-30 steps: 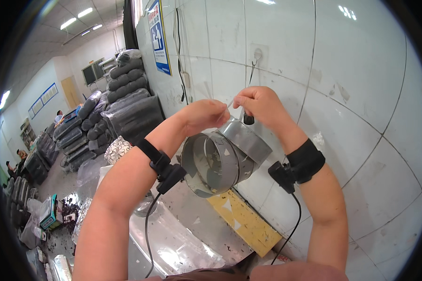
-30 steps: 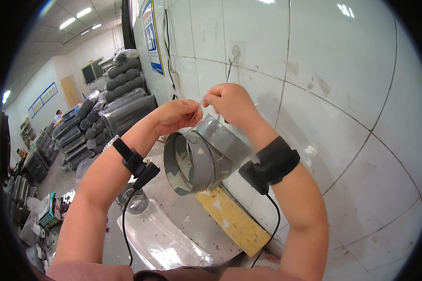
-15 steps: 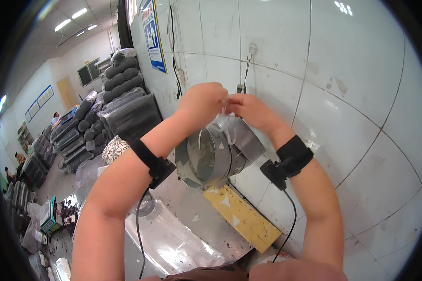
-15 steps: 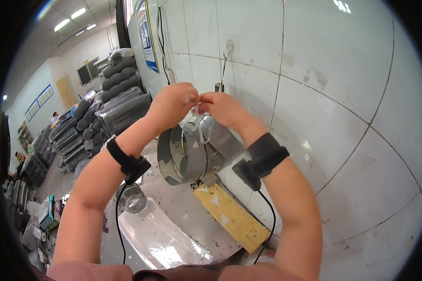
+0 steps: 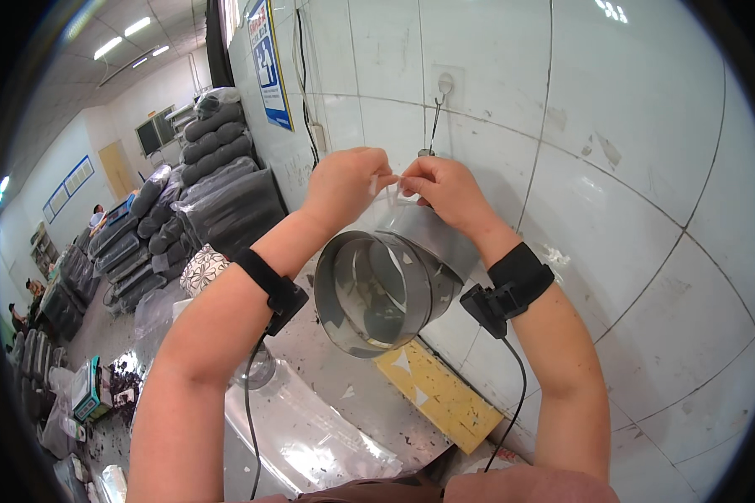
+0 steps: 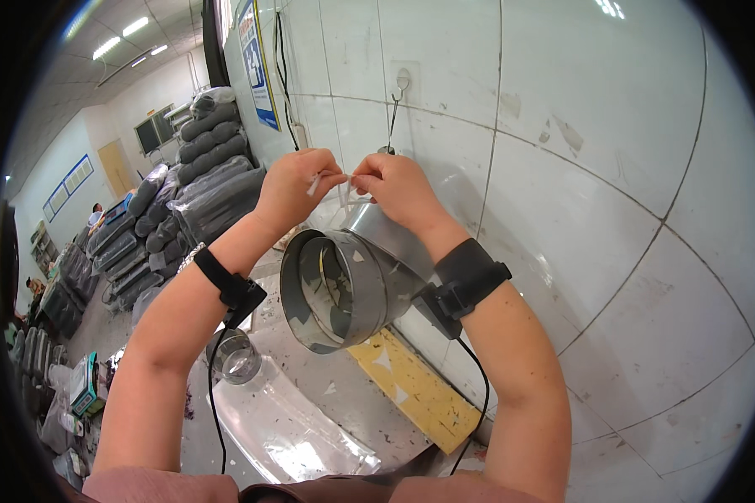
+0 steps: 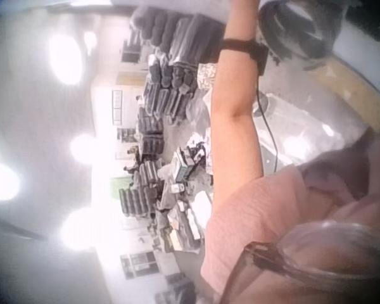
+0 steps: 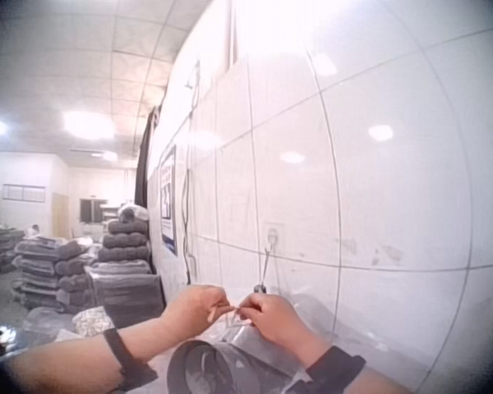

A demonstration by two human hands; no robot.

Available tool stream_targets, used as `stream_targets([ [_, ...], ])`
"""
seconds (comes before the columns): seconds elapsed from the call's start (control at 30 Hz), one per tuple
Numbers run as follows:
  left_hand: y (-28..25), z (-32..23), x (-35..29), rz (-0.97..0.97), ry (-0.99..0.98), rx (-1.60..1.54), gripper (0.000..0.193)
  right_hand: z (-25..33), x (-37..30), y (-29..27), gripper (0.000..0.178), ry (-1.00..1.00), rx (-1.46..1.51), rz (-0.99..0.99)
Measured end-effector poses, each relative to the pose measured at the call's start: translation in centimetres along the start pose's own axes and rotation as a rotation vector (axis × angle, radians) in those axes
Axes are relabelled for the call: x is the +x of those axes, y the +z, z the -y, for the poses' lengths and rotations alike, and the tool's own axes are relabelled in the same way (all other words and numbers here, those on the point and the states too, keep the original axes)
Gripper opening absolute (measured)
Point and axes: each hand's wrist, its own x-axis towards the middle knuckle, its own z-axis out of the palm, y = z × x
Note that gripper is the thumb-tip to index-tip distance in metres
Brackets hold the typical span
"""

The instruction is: The person organizes metal rings and plastic sheets on a metal table, then gathers and aligns printed sheets into a stack.

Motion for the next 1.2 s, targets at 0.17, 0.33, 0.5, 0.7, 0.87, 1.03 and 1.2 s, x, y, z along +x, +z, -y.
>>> stream_targets([
  [0.17, 0.1, 2.3, -1.3, 0.04, -0.142, 0.087, 0.019, -0.9, -0.3, 0.4, 0.014, -0.091, -0.343, -0.06],
  [0.33, 0.7, 4.2, -2.6, 0.106, -0.316, 0.022, 0.02, -2.6, 0.3, 1.8, 0.013, -0.11, -0.434, -0.082],
  [0.5, 0.2, 5.4, -3.2, 0.134, -0.331, 0.035, 0.019, -2.5, 0.7, 2.5, 0.012, -0.082, -0.489, -0.103],
  [0.7, -0.4, 6.7, -4.6, 0.246, -0.368, 0.013, 0.02, -3.0, 0.3, 3.5, 0.008, -0.183, -0.643, -0.112],
  [0.87, -0.1, 7.0, -5.1, 0.211, -0.293, -0.017, 0.022, -3.2, 0.0, 3.6, 0.007, -0.245, -0.684, -0.151],
  [1.03, 0.1, 8.7, -7.2, 0.35, -0.559, -0.289, 0.016, -2.5, -0.7, 4.6, 0.006, -0.311, -0.804, -0.087],
  [1.2, 0.9, 8.4, -15.3, -0.014, -1.022, -0.729, 0.037, -3.4, -1.5, 6.4, 0.027, -0.272, -0.728, -0.057],
])
